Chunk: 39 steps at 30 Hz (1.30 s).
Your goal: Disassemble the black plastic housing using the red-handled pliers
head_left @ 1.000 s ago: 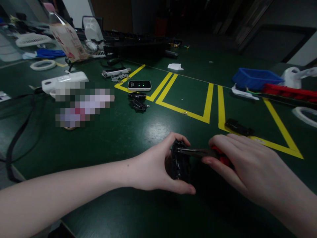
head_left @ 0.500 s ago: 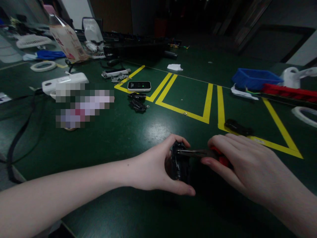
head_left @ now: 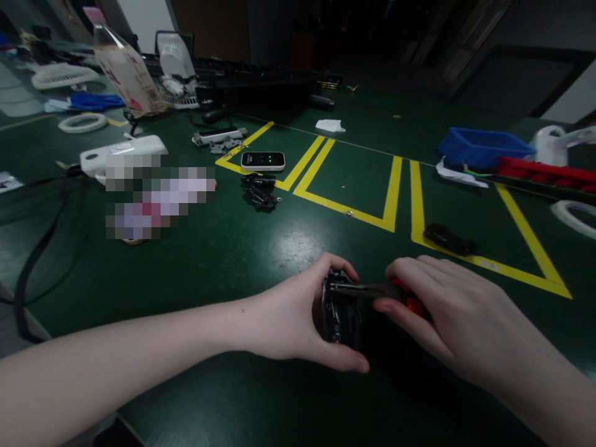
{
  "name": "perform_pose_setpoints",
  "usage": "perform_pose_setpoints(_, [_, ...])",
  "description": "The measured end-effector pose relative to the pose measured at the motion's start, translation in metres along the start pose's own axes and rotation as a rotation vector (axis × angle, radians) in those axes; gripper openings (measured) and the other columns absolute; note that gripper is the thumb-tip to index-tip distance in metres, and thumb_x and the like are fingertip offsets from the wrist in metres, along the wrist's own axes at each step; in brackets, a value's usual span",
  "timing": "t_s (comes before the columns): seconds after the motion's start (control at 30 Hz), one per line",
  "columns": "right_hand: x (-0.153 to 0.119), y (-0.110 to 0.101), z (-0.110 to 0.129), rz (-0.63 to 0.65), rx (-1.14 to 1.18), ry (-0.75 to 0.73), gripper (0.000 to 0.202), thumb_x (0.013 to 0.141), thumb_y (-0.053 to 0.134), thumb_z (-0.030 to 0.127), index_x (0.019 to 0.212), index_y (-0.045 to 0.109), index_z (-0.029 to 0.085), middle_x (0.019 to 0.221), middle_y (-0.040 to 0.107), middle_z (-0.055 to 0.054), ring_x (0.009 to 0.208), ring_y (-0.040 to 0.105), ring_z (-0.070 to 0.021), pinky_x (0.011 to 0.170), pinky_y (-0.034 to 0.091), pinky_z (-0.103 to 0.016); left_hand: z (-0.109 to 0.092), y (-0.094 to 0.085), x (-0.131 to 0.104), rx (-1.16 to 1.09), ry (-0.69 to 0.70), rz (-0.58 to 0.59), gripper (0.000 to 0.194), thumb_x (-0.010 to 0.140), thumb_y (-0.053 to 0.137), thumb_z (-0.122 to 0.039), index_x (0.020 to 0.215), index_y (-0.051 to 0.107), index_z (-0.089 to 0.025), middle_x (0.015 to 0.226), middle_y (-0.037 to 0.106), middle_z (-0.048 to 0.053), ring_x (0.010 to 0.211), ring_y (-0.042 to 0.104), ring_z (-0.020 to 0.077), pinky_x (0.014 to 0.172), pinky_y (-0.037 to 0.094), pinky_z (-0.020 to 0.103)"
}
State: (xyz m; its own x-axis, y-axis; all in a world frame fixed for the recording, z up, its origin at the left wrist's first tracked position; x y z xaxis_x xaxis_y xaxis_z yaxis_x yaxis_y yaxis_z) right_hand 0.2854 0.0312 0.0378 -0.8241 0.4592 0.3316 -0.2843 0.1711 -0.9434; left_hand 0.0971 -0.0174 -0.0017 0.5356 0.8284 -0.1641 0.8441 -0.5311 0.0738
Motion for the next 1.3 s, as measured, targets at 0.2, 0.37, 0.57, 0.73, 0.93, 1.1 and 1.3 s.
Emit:
perform_pose_setpoints(0.2, [0.001,-0.006,-0.007,0.017,0.02,0.039,0.044,0.102,0.038,0.054,0.076,0.052,0.022,0.064,0.056,-0.003,0.053,0.052,-0.0168,0.048,0.035,-0.03,-0.001,-0.001,0.001,-0.06,0.015,0.024,0.065,0.075,0.084,-0.021,0.122,0.039,-0.024,0.09,0.056,-0.003,0.069,0.057,0.0091,0.063,0.048,0.024])
perform_pose_setpoints(0.37, [0.002,-0.007,-0.008,0.018,0.042,0.051,0.046,0.102,0.036,0.057,0.075,0.052,0.023,0.063,0.055,-0.003,0.052,0.05,-0.0166,0.048,0.034,-0.03,-0.001,0.0,0.001,-0.058,0.01,0.021,0.066,0.074,0.085,-0.02,0.122,0.04,-0.023,0.089,0.056,-0.003,0.069,0.057,0.0094,0.062,0.047,0.023])
perform_pose_setpoints(0.57, [0.002,-0.003,-0.003,0.005,0.001,0.01,0.042,0.103,0.037,0.051,0.078,0.052,0.022,0.065,0.056,-0.003,0.053,0.051,-0.016,0.049,0.036,-0.029,-0.001,0.0,0.0,-0.009,0.023,0.017,0.067,0.073,0.086,-0.024,0.121,0.041,-0.022,0.09,0.057,-0.002,0.068,0.056,0.0092,0.066,0.048,0.026])
perform_pose_setpoints(0.73, [0.001,-0.002,-0.003,0.033,0.013,0.036,0.046,0.103,0.035,0.054,0.076,0.052,0.021,0.064,0.056,-0.003,0.054,0.051,-0.0159,0.049,0.035,-0.028,-0.002,-0.002,-0.001,0.023,-0.007,-0.009,0.07,0.07,0.089,-0.025,0.122,0.043,-0.022,0.089,0.057,-0.003,0.069,0.056,0.0099,0.069,0.048,0.028])
perform_pose_setpoints(0.93, [0.0,-0.008,-0.007,-0.003,-0.026,0.009,0.042,0.102,0.038,0.053,0.078,0.051,0.022,0.065,0.055,-0.003,0.054,0.051,-0.0166,0.049,0.036,-0.029,-0.002,-0.001,-0.002,-0.101,-0.021,0.034,0.079,0.075,0.085,-0.019,0.138,0.039,-0.027,0.112,0.062,0.004,0.082,0.061,0.0122,0.074,0.051,0.029])
perform_pose_setpoints(1.1, [-0.001,-0.012,-0.011,-0.007,-0.056,-0.001,0.041,0.103,0.038,0.053,0.08,0.051,0.022,0.066,0.055,-0.003,0.054,0.053,-0.017,0.048,0.038,-0.029,-0.003,0.002,-0.002,-0.275,-0.082,0.028,0.098,0.074,0.086,-0.018,0.153,0.029,-0.031,0.103,0.065,0.003,0.083,0.063,0.0143,0.073,0.049,0.028])
perform_pose_setpoints(1.3, [-0.001,-0.012,-0.013,-0.018,-0.105,0.0,0.043,0.103,0.034,0.055,0.08,0.05,0.022,0.065,0.053,-0.003,0.053,0.052,-0.0175,0.047,0.038,-0.03,0.002,0.0,-0.001,-0.283,0.061,0.035,0.095,0.09,0.056,-0.069,0.161,0.017,-0.02,0.074,0.058,-0.001,0.065,0.055,0.0125,0.059,0.045,0.024])
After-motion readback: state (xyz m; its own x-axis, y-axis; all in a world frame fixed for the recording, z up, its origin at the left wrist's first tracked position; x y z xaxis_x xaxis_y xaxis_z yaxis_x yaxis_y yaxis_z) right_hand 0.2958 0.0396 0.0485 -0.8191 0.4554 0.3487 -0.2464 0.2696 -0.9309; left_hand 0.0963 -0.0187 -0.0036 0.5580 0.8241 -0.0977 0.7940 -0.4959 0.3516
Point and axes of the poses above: each hand's wrist, its own x-axis towards the middle knuckle, its own y-axis out of the palm, z = x × y, the point moved 3 cm from there along x, towards the middle knuckle
